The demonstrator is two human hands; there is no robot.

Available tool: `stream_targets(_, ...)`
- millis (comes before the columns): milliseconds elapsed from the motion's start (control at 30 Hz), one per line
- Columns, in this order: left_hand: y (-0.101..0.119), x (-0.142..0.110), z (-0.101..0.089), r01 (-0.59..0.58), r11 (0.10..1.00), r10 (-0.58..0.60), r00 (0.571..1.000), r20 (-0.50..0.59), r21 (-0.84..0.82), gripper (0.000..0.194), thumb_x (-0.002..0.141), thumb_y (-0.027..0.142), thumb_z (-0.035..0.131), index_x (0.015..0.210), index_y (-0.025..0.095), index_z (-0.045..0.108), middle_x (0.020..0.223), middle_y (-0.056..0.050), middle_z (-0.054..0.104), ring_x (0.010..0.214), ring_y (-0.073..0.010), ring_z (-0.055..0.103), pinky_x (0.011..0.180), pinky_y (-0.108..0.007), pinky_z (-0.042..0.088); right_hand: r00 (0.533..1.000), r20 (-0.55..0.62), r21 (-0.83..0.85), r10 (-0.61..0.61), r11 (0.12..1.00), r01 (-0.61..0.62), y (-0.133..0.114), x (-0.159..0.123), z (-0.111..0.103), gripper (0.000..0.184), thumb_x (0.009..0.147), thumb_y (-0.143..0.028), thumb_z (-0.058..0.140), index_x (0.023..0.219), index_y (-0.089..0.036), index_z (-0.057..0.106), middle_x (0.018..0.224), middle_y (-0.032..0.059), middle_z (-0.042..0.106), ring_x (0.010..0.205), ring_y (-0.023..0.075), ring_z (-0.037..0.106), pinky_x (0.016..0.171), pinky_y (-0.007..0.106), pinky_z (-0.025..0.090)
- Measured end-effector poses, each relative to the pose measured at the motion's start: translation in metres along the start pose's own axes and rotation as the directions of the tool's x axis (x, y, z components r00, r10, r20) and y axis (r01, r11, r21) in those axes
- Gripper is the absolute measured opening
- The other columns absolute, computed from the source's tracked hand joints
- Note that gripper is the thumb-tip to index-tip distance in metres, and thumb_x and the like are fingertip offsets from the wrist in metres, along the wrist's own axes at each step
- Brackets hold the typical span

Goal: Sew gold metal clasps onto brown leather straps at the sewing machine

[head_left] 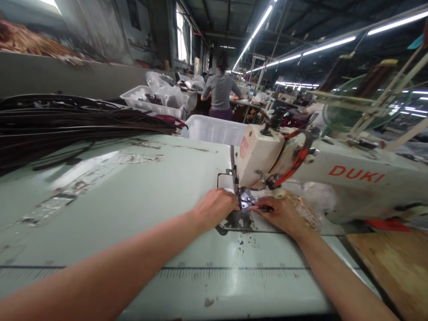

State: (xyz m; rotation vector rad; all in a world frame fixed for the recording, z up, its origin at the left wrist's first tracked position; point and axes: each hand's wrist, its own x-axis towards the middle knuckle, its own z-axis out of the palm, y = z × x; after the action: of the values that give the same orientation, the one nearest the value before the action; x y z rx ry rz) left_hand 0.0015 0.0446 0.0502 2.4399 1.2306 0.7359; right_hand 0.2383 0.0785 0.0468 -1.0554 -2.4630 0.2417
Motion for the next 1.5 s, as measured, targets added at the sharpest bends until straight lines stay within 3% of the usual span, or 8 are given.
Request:
stream_targets(200, -0.011, 0.004, 0.001, 0.043, 0.999, -0.043, 0.999, 0.008, 0.014, 0.018, 0.092, 0.024, 0.055, 0.089, 0.016, 0.07, 0.089, -0.005, 0.068, 0.089, -0.0191, 0.063, 0.085, -0.027, 0.047, 0.999, 0.003, 0.003, 0.045, 0.999, -0.045, -0.001, 0.0, -0.001, 0.032, 0.086, -0.048, 0.06, 0.077, -0.019, 0.071, 0.068, 0.0007, 0.07, 0.058, 0.0146, 0.063, 0.056, 0.023, 0.045)
stream_targets(433, -0.017, 0.002, -0.007, 0.013, 1.0, -0.013, 1.0, 0.011, 0.021, 0.015, 0.087, 0.014, 0.059, 0.089, 0.02, 0.073, 0.094, -0.002, 0.069, 0.092, -0.0181, 0.063, 0.087, -0.025, 0.046, 0.997, -0.06, -0.071, 0.058, 0.996, -0.062, -0.004, 0.0, -0.002, 0.035, 0.084, -0.051, 0.062, 0.07, -0.02, 0.07, 0.065, -0.001, 0.068, 0.055, 0.0144, 0.061, 0.051, 0.023, 0.043)
stream_targets(833, -0.014, 0.002, 0.003, 0.054, 0.987, -0.037, 0.993, -0.111, 0.153, 0.017, 0.086, 0.03, 0.064, 0.091, 0.015, 0.07, 0.093, -0.007, 0.06, 0.095, -0.0226, 0.058, 0.086, -0.029, 0.049, 0.987, -0.091, -0.041, 0.134, 0.99, -0.138, -0.004, 0.0, 0.002, 0.032, 0.078, -0.053, 0.065, 0.069, -0.023, 0.07, 0.067, -0.0008, 0.068, 0.059, 0.0164, 0.063, 0.056, 0.023, 0.051)
stream_targets(1000, -0.014, 0.0, 0.003, 0.077, 0.976, -0.051, 0.99, -0.13, 0.202, 0.03, 0.088, 0.034, 0.061, 0.102, 0.008, 0.064, 0.107, -0.012, 0.058, 0.101, -0.0256, 0.056, 0.09, -0.033, 0.048, 0.984, -0.132, -0.042, 0.116, 0.992, -0.122, -0.002, 0.0, 0.004, 0.035, 0.076, -0.057, 0.066, 0.068, -0.023, 0.07, 0.067, -0.0003, 0.069, 0.059, 0.0172, 0.065, 0.054, 0.023, 0.052)
stream_targets(1133, -0.022, 0.0, 0.008, -0.006, 0.974, 0.026, 0.996, -0.084, 0.225, 0.041, 0.09, 0.026, 0.052, 0.126, 0.006, 0.049, 0.135, -0.014, 0.045, 0.127, -0.0258, 0.04, 0.103, -0.035, 0.039, 0.988, -0.149, -0.086, 0.042, 0.995, -0.055, -0.002, 0.002, 0.003, 0.034, 0.079, -0.055, 0.064, 0.07, -0.022, 0.069, 0.067, 0.0, 0.068, 0.059, 0.0164, 0.064, 0.056, 0.024, 0.052)
stream_targets(1267, -0.029, 0.002, 0.009, -0.09, 0.966, 0.095, 0.995, -0.008, 0.24, 0.042, 0.092, 0.021, 0.044, 0.132, 0.008, 0.045, 0.143, -0.012, 0.039, 0.138, -0.0272, 0.023, 0.11, -0.039, 0.029, 0.984, -0.175, -0.145, -0.022, 0.989, -0.003, -0.007, 0.003, 0.002, 0.032, 0.084, -0.053, 0.061, 0.08, -0.023, 0.072, 0.082, 0.0024, 0.07, 0.073, 0.0186, 0.067, 0.065, 0.027, 0.054)
stream_targets(1400, -0.034, 0.008, 0.003, -0.194, 0.943, 0.181, 0.981, 0.071, 0.269, 0.031, 0.095, 0.019, 0.041, 0.122, 0.013, 0.055, 0.139, -0.009, 0.045, 0.138, -0.0262, 0.024, 0.111, -0.038, 0.024, 0.983, -0.177, -0.184, -0.045, 0.983, 0.012, -0.013, 0.004, 0.003, 0.024, 0.084, -0.047, 0.063, 0.094, -0.028, 0.074, 0.095, 0.0024, 0.07, 0.084, 0.0195, 0.067, 0.072, 0.028, 0.055)
stream_targets(1500, -0.038, 0.015, -0.004, -0.289, 0.911, 0.262, 0.956, 0.13, 0.293, 0.029, 0.096, 0.019, 0.04, 0.119, 0.013, 0.056, 0.133, -0.01, 0.052, 0.132, -0.0233, 0.035, 0.112, -0.037, 0.022, 0.991, -0.129, -0.175, -0.045, 0.984, 0.022, -0.014, 0.004, 0.006, 0.021, 0.085, -0.041, 0.065, 0.101, -0.03, 0.072, 0.104, 0.0021, 0.069, 0.089, 0.0196, 0.066, 0.079, 0.03, 0.054)
